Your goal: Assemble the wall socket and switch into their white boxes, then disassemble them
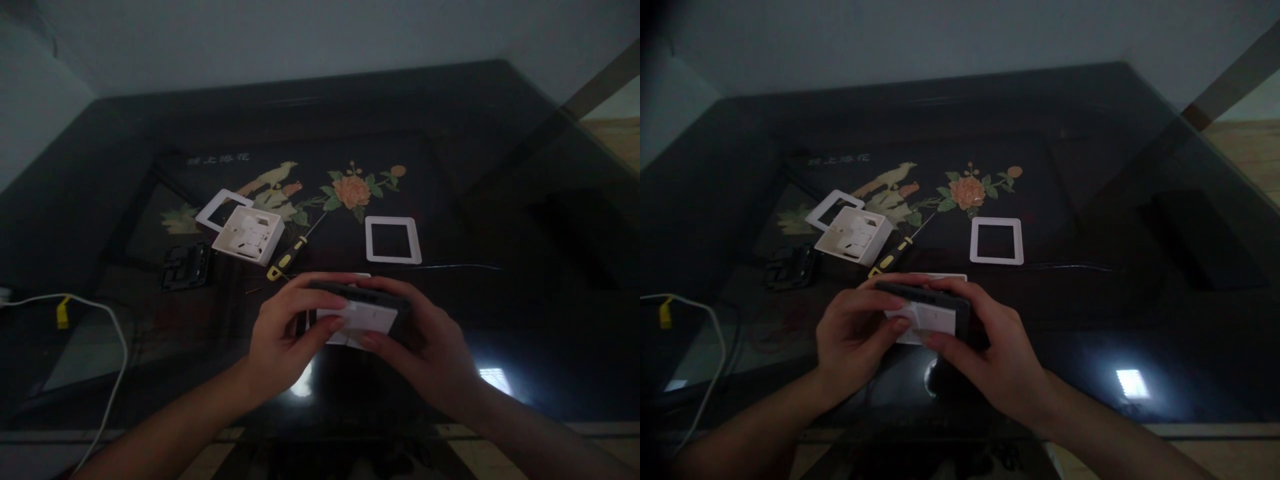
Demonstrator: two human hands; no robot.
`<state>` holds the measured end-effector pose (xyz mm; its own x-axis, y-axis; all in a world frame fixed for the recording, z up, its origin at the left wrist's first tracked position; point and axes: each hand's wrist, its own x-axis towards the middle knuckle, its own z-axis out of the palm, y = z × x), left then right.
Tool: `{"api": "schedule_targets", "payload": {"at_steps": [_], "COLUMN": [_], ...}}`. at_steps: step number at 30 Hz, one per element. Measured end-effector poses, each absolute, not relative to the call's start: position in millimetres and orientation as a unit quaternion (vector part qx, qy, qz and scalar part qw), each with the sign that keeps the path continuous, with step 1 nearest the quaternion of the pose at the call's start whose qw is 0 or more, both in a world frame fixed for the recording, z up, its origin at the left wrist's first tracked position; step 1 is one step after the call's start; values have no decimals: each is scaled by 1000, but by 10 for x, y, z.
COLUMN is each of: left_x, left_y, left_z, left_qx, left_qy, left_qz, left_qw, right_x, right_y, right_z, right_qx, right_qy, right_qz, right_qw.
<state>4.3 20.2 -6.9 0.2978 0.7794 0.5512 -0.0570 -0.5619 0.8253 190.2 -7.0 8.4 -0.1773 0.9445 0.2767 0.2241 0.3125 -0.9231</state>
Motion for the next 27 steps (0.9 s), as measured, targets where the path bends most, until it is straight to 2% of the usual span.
{"api": "schedule_targets", "payload": {"at_steps": [6, 12, 18, 23, 27], "left_x": [64, 73, 73, 60, 55], "left_y": [186, 214, 220, 220, 210], "left_z": [41, 26, 35, 66, 25], "left_qx": [627, 541, 536, 574, 596], "left_qy": [333, 328, 328, 362, 344], "left_qz": [481, 490, 483, 471, 447], "left_qw": [515, 600, 610, 564, 572], "right_x": [1911, 1915, 1894, 1883, 1900], "right_y": [-75, -69, -76, -62, -43], "right_z": [58, 65, 61, 77, 65], "right_qx": [-452, -460, -456, -446, -450], "right_qy": [-664, -669, -650, -588, -559], "right_qz": [393, 384, 407, 480, 477], "right_qw": [449, 439, 452, 474, 508]}}
